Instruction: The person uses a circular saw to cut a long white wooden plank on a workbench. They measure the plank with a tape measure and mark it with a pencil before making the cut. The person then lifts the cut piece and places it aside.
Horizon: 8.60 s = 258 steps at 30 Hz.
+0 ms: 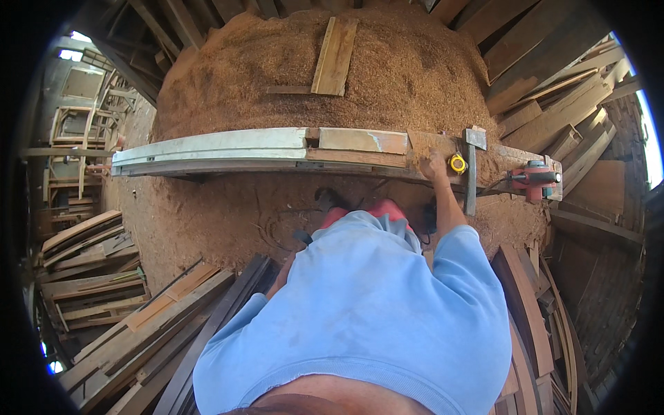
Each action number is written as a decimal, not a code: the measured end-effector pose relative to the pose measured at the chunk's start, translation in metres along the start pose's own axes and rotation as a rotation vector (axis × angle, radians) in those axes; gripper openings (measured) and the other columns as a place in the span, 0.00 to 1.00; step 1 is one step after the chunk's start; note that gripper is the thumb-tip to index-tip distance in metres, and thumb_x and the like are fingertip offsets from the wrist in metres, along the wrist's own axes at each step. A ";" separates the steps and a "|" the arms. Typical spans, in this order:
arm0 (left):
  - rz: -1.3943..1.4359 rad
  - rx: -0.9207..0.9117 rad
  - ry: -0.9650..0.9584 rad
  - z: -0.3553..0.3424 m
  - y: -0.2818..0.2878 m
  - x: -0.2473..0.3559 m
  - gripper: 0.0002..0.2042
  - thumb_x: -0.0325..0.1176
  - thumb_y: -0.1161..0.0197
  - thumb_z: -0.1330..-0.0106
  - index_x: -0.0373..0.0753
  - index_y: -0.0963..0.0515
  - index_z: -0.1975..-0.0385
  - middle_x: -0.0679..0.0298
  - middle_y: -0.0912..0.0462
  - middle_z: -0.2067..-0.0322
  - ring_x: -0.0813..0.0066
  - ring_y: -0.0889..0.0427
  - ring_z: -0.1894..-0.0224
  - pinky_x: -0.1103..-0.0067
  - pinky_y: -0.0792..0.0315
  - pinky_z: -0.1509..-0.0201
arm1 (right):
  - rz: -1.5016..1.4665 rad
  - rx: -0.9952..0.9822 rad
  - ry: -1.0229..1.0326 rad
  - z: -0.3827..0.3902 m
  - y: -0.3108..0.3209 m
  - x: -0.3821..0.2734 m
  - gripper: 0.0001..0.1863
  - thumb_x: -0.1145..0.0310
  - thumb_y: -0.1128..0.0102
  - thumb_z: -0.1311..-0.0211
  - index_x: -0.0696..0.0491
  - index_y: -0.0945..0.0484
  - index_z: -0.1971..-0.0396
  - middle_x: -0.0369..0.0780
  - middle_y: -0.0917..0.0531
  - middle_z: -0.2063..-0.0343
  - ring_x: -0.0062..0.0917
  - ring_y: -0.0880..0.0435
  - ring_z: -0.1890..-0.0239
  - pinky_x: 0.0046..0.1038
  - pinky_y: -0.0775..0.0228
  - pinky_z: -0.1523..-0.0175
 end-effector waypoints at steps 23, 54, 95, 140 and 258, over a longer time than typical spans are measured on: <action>0.030 0.129 0.092 0.048 0.085 0.073 0.22 0.45 0.43 0.30 0.35 0.19 0.46 0.47 0.15 0.49 0.51 0.17 0.45 0.65 0.25 0.42 | 0.155 0.104 -0.168 -0.089 0.020 -0.111 0.37 0.41 0.49 0.29 0.56 0.31 0.33 0.56 0.25 0.38 0.49 0.29 0.34 0.52 0.39 0.31; 0.012 0.215 0.033 -0.098 0.246 -0.091 0.23 0.46 0.42 0.35 0.37 0.18 0.47 0.46 0.16 0.48 0.49 0.18 0.44 0.62 0.24 0.43 | 0.346 -0.059 -0.036 -0.031 -0.102 -0.366 0.31 0.39 0.57 0.28 0.46 0.18 0.44 0.49 0.16 0.47 0.46 0.21 0.41 0.48 0.37 0.36; 1.042 0.374 0.135 -0.163 0.389 -0.051 0.22 0.42 0.43 0.27 0.34 0.24 0.39 0.60 0.15 0.61 0.70 0.18 0.65 0.74 0.23 0.63 | 0.162 -0.763 0.543 -0.035 -0.301 -0.712 0.29 0.48 0.43 0.31 0.61 0.18 0.48 0.57 0.16 0.49 0.47 0.18 0.43 0.40 0.29 0.38; 0.892 -0.012 0.231 -0.200 0.547 0.083 0.40 0.57 0.48 0.24 0.19 0.41 0.33 0.38 0.22 0.45 0.45 0.13 0.53 0.57 0.17 0.47 | -0.009 -1.016 0.427 -0.029 -0.365 -0.733 0.28 0.51 0.39 0.32 0.58 0.20 0.43 0.52 0.14 0.52 0.41 0.15 0.47 0.38 0.28 0.40; 1.945 0.247 -0.324 -0.244 0.827 -0.165 0.39 0.68 0.48 0.32 0.44 0.34 0.30 0.56 0.28 0.33 0.51 0.29 0.33 0.55 0.37 0.27 | 0.090 -1.141 -0.220 0.203 -0.421 -0.622 0.43 0.47 0.18 0.63 0.55 0.17 0.45 0.47 0.14 0.48 0.35 0.16 0.44 0.36 0.26 0.41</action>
Point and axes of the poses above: each hand's wrist, its own z-axis away from the middle knuckle, its own y-axis out of the back of the hand, x = y × z, the point moved 10 cm from there along -z, towards the middle knuckle
